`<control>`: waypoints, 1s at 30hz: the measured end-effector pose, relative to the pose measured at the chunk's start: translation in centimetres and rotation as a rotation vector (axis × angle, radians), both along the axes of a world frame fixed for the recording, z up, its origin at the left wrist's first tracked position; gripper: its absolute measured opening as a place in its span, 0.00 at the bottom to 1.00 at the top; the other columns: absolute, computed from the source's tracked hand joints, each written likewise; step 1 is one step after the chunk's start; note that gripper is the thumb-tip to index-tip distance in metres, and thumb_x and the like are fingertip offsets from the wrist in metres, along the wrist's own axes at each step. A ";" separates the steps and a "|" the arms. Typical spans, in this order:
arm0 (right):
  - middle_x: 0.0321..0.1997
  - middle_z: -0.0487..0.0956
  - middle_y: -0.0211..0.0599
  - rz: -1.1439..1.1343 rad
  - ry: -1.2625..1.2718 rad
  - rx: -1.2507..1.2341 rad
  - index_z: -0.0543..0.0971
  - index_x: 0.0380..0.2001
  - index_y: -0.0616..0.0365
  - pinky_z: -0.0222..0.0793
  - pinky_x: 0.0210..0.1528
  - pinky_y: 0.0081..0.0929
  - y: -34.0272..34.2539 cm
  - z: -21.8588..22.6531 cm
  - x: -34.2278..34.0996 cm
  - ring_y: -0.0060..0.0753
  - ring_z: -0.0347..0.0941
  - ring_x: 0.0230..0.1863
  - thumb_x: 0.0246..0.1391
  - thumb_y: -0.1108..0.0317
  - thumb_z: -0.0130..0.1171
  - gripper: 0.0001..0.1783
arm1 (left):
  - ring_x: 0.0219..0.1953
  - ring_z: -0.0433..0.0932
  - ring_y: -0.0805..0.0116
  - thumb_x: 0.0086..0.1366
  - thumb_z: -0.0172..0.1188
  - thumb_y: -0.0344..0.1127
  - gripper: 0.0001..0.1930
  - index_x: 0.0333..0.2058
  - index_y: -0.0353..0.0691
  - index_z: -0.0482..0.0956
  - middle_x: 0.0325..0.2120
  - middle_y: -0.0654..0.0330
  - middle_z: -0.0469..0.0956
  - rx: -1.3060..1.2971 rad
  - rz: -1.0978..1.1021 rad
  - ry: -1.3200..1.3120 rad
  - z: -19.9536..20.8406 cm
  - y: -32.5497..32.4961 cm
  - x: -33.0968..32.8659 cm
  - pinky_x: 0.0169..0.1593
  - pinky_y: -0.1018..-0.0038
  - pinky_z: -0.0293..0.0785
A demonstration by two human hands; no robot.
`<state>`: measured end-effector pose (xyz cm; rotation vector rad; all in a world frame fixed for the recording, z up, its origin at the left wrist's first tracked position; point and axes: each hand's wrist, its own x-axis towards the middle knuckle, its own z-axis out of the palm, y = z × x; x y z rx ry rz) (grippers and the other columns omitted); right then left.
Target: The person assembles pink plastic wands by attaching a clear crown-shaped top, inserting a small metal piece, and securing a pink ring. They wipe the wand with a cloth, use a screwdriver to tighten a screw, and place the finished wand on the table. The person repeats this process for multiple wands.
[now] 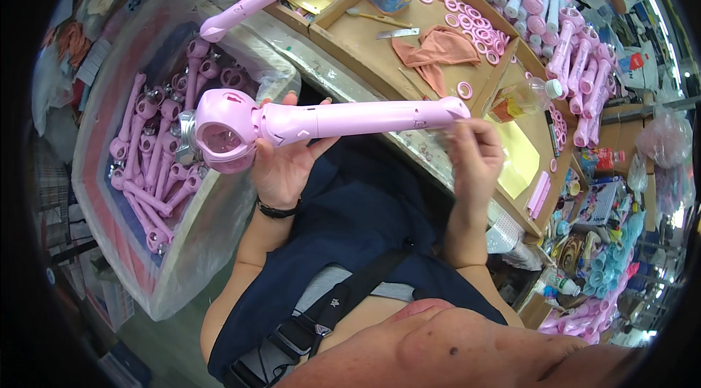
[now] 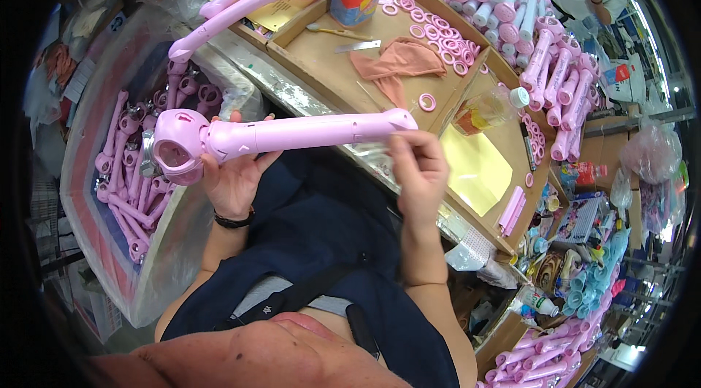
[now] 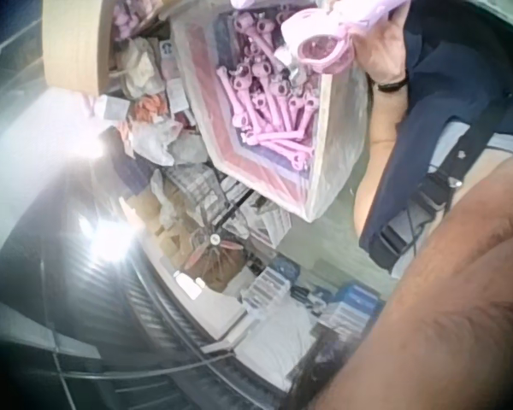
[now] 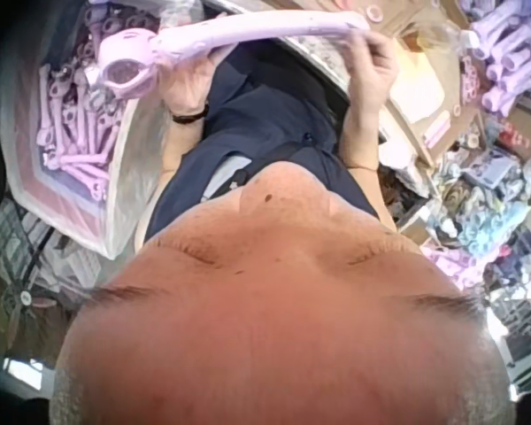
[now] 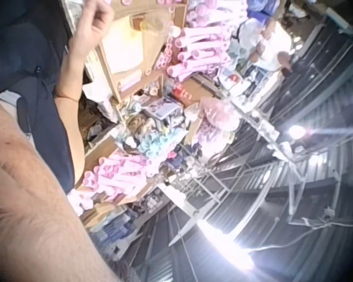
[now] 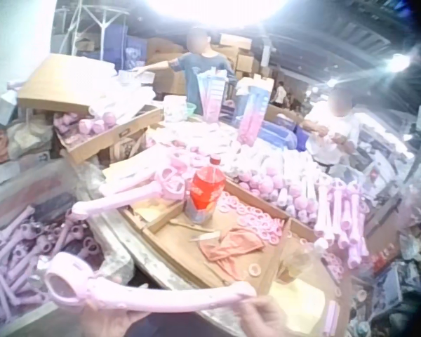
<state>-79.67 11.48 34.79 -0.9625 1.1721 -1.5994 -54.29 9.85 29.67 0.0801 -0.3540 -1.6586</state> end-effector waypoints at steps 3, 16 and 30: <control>0.26 0.75 0.24 0.027 0.102 0.000 0.76 0.33 0.61 0.59 0.27 0.08 -1.3 -0.6 3.9 0.09 0.65 0.24 0.55 0.75 0.59 0.03 | 0.64 0.53 0.43 0.60 0.58 0.50 0.30 0.58 0.49 0.60 0.60 0.57 0.62 0.054 0.048 -0.017 0.6 0.4 -0.1 0.63 0.36 0.47; 0.19 0.71 0.19 -0.052 0.432 -0.055 0.78 0.30 0.62 0.49 0.19 0.11 -2.7 -1.1 6.2 0.07 0.55 0.18 0.52 0.73 0.61 0.04 | 0.62 0.59 0.46 0.61 0.55 0.53 0.33 0.59 0.43 0.57 0.60 0.54 0.61 0.233 0.128 -0.130 0.9 0.8 -1.0 0.61 0.38 0.55; 0.19 0.71 0.24 -0.108 0.618 -0.104 0.77 0.30 0.61 0.54 0.18 0.15 -2.9 -1.5 6.7 0.12 0.56 0.15 0.49 0.71 0.63 0.06 | 0.62 0.59 0.48 0.63 0.51 0.55 0.31 0.59 0.44 0.58 0.59 0.56 0.61 0.165 0.096 -0.199 0.8 0.7 -0.9 0.60 0.41 0.58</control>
